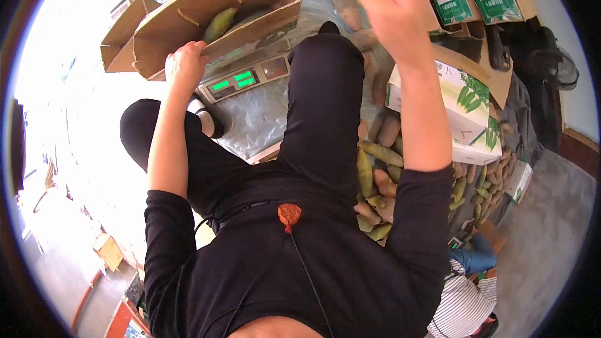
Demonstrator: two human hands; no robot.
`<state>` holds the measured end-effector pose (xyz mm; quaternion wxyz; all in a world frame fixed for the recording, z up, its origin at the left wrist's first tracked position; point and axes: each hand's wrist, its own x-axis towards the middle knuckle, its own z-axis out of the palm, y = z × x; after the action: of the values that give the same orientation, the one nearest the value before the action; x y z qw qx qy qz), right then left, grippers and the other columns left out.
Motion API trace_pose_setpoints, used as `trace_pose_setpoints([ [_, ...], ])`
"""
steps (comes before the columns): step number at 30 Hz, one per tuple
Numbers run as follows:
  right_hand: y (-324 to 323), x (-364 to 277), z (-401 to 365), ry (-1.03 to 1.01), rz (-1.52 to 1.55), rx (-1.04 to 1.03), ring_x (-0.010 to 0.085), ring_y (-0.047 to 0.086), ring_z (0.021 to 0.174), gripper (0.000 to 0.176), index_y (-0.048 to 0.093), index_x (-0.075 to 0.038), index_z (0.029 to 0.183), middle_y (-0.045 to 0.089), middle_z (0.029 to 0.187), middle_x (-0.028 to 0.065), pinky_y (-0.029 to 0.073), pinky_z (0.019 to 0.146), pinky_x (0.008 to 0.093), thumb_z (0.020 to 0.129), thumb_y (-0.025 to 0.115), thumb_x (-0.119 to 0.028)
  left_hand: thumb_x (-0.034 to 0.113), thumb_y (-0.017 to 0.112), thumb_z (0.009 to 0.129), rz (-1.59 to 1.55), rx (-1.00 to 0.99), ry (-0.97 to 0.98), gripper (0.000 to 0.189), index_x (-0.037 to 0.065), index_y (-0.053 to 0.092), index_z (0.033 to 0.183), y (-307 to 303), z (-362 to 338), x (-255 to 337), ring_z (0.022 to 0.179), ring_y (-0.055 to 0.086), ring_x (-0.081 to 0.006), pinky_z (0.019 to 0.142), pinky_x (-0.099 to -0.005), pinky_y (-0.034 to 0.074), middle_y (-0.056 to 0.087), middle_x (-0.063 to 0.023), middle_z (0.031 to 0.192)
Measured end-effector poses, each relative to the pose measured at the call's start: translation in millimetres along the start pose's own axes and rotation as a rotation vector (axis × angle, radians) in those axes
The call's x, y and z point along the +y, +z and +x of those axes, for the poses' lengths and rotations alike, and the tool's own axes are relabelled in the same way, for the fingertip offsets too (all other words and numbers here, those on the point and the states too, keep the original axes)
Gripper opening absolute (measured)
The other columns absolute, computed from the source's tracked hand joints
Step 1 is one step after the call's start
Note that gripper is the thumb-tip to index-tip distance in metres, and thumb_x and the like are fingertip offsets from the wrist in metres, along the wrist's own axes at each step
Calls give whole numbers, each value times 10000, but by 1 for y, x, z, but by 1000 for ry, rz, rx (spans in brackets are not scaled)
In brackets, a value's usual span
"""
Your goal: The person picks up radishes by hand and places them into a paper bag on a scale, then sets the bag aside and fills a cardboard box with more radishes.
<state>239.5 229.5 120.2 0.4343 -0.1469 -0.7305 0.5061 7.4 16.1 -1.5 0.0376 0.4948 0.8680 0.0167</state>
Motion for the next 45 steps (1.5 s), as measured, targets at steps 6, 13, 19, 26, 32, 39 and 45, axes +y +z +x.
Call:
trace_pose_setpoints([
  [6, 70, 9, 44, -692, -298, -87, 277, 538, 987, 540, 453, -55, 1195, 553, 1059, 132, 414, 859, 386, 702, 673, -66, 122, 575, 759, 30, 8, 37, 180, 120, 614, 936, 5, 2, -2, 872, 608, -277, 724, -416, 463, 624, -89, 893],
  [13, 38, 42, 10, -255, -720, -374, 334, 556, 893, 457, 501, -68, 1160, 579, 956, 159, 432, 771, 415, 737, 643, -168, 167, 600, 766, 17, -59, 5, 279, 108, 599, 1038, -1, 6, 2, 913, 594, -284, 767, -402, 455, 618, -96, 988],
  [19, -75, 94, -83, 398, -688, -262, 191, 603, 899, 332, 561, -62, 1118, 637, 926, 92, 468, 785, 303, 804, 610, -159, 176, 582, 775, 76, -105, -8, 270, 95, 597, 1032, -9, 4, 12, 905, 592, -295, 779, -398, 454, 619, -106, 972],
  [26, -158, 166, -290, 915, -900, -313, 332, 582, 936, 262, 621, -88, 991, 622, 967, 169, 457, 809, 406, 748, 601, -186, 151, 580, 778, 68, -74, -9, 281, 87, 590, 1051, -2, 4, 10, 939, 581, -301, 782, -402, 456, 612, -120, 1005],
  [32, -153, 172, -395, 1108, -1100, -499, 338, 563, 944, 232, 601, -84, 972, 606, 973, 166, 449, 810, 421, 759, 554, -163, 199, 621, 755, -75, -145, 9, 339, 86, 587, 1072, -1, 5, -3, 952, 577, -315, 811, -390, 450, 606, -137, 1040],
  [39, -137, 175, -397, 1186, -1220, -773, 309, 472, 1102, 307, 529, -120, 1108, 513, 1161, 103, 438, 862, 440, 801, 535, -125, 189, 649, 737, -251, -187, 17, 365, 80, 596, 1082, -30, 0, -19, 967, 583, -290, 843, -356, 441, 611, -118, 1051],
  [45, -125, 195, -404, 1248, -1295, -1004, 273, 465, 1110, 334, 490, -114, 1154, 505, 1162, 74, 417, 873, 448, 829, 550, -159, 262, 674, 737, -13, -152, -33, 420, 105, 584, 1116, -51, -3, -56, 1088, 510, -272, 924, -408, 376, 569, -101, 1140],
])
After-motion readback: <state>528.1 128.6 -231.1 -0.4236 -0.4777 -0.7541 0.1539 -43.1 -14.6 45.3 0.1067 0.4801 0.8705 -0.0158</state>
